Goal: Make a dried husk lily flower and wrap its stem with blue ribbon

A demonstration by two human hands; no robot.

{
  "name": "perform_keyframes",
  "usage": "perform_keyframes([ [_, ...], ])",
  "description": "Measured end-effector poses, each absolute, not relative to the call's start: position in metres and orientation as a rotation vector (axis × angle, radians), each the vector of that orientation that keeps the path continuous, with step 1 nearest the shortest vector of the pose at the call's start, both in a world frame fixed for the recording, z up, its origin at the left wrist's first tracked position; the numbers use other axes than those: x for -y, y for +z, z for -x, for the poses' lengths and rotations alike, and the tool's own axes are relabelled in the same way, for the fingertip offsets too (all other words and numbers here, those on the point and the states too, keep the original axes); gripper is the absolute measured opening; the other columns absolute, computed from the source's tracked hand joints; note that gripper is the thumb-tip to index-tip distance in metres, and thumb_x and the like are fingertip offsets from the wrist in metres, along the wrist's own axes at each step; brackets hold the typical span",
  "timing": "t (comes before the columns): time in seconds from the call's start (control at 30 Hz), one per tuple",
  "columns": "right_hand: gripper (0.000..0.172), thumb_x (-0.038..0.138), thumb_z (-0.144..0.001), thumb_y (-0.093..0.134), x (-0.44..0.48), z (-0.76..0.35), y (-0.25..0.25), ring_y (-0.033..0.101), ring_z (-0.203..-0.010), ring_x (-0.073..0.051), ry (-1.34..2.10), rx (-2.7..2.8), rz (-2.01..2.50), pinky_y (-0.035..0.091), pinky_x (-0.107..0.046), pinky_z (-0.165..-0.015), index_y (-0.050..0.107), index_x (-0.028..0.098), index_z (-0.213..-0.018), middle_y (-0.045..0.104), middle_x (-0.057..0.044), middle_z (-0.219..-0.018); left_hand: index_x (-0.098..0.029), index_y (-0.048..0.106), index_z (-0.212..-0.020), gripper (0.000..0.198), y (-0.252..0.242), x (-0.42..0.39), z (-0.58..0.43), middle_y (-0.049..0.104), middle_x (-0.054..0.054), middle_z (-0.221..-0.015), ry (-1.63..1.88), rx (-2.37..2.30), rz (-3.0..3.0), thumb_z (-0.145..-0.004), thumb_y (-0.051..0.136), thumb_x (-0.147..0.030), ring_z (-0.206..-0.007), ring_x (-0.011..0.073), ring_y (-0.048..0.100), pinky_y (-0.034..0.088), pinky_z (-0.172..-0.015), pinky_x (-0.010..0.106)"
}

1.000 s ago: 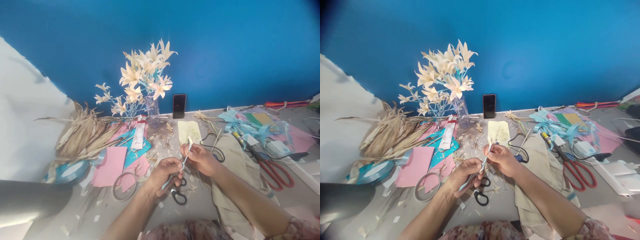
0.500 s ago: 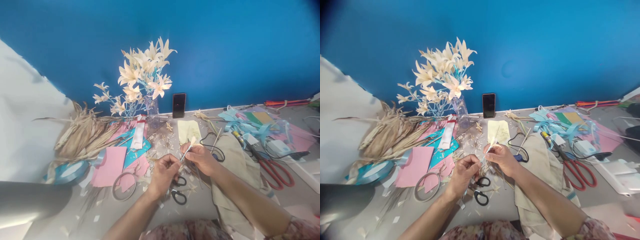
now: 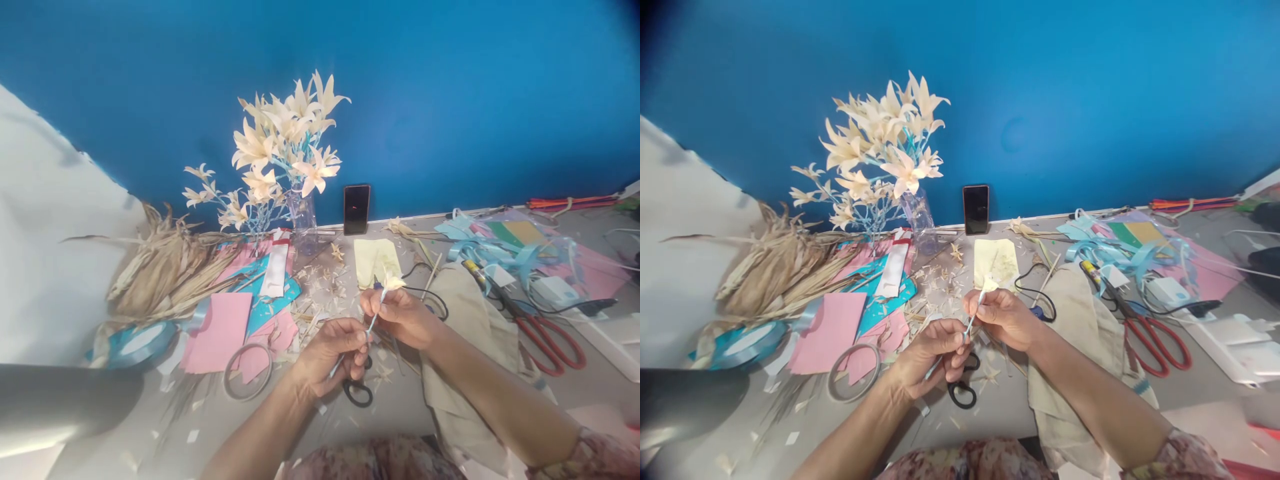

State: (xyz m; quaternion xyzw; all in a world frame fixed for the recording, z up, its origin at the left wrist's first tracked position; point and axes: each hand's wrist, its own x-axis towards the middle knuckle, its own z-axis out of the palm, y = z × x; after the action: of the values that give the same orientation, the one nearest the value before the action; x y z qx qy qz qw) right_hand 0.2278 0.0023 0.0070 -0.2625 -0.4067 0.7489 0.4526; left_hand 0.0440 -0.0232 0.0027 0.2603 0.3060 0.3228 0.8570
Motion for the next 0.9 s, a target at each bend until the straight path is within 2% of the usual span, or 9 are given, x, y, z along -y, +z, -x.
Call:
perform_keyframes([
  [0.17,0.037,0.047,-0.067,0.089,-0.006,-0.232,-0.001,0.051,-0.069,-0.013,1.779,1.001,0.801,0.039,-0.027,-0.064,0.077,0.020,-0.090,0.063,-0.003,-0.085,-0.015,0.060,-0.068,0.029,0.000,0.024,-0.044,0.052,-0.005,-0.050,0.873,-0.854,-0.777,-0.073,0.080,-0.036,-0.038,0.0061,0.044,0.032,-0.040,0.019],
  [0.37,0.031,0.045,-0.064,0.090,-0.004,-0.227,0.000,0.052,-0.072,-0.017,1.518,1.080,0.957,0.041,-0.030,-0.065,0.074,0.020,-0.073,0.064,-0.005,-0.087,-0.014,0.064,-0.069,0.021,0.006,0.025,-0.047,0.055,-0.004,-0.049,0.929,-1.079,-1.054,-0.078,0.072,-0.031,-0.041,0.0074,0.050,0.038,-0.046,0.020],
  [0.5,0.026,0.041,-0.065,0.090,-0.005,-0.228,0.001,0.053,-0.074,-0.017,1.567,1.026,0.920,0.043,-0.031,-0.067,0.076,0.020,-0.069,0.064,-0.006,-0.091,-0.013,0.069,-0.071,0.025,0.008,0.024,-0.045,0.059,-0.001,-0.053,0.861,-1.004,-0.937,-0.072,0.078,-0.035,-0.043,0.0092,0.053,0.043,-0.046,0.021],
  [0.73,0.022,0.041,-0.070,0.088,-0.006,-0.237,0.002,0.054,-0.072,-0.014,1.756,1.019,0.724,0.045,-0.031,-0.068,0.080,0.022,-0.074,0.063,-0.005,-0.098,-0.011,0.069,-0.071,0.029,0.003,0.020,-0.039,0.058,0.000,-0.059,0.673,-0.762,-0.616,-0.062,0.087,-0.032,-0.047,0.0093,0.051,0.045,-0.039,0.021],
  [0.83,0.023,0.042,-0.070,0.088,-0.007,-0.238,0.001,0.057,-0.078,-0.016,1.765,1.017,0.718,0.047,-0.031,-0.070,0.080,0.023,-0.081,0.066,-0.006,-0.100,-0.013,0.067,-0.069,0.027,0.003,0.022,-0.040,0.056,-0.001,-0.056,0.719,-0.808,-0.672,-0.064,0.085,-0.033,-0.045,0.0082,0.048,0.041,-0.039,0.020],
  [0.9,0.033,0.043,-0.068,0.089,-0.008,-0.237,-0.001,0.059,-0.084,-0.018,1.760,1.013,0.758,0.047,-0.030,-0.069,0.080,0.023,-0.093,0.069,-0.007,-0.101,-0.014,0.065,-0.066,0.024,0.004,0.023,-0.041,0.054,-0.003,-0.052,0.808,-0.923,-0.811,-0.070,0.079,-0.033,-0.042,0.0078,0.047,0.039,-0.041,0.020],
])
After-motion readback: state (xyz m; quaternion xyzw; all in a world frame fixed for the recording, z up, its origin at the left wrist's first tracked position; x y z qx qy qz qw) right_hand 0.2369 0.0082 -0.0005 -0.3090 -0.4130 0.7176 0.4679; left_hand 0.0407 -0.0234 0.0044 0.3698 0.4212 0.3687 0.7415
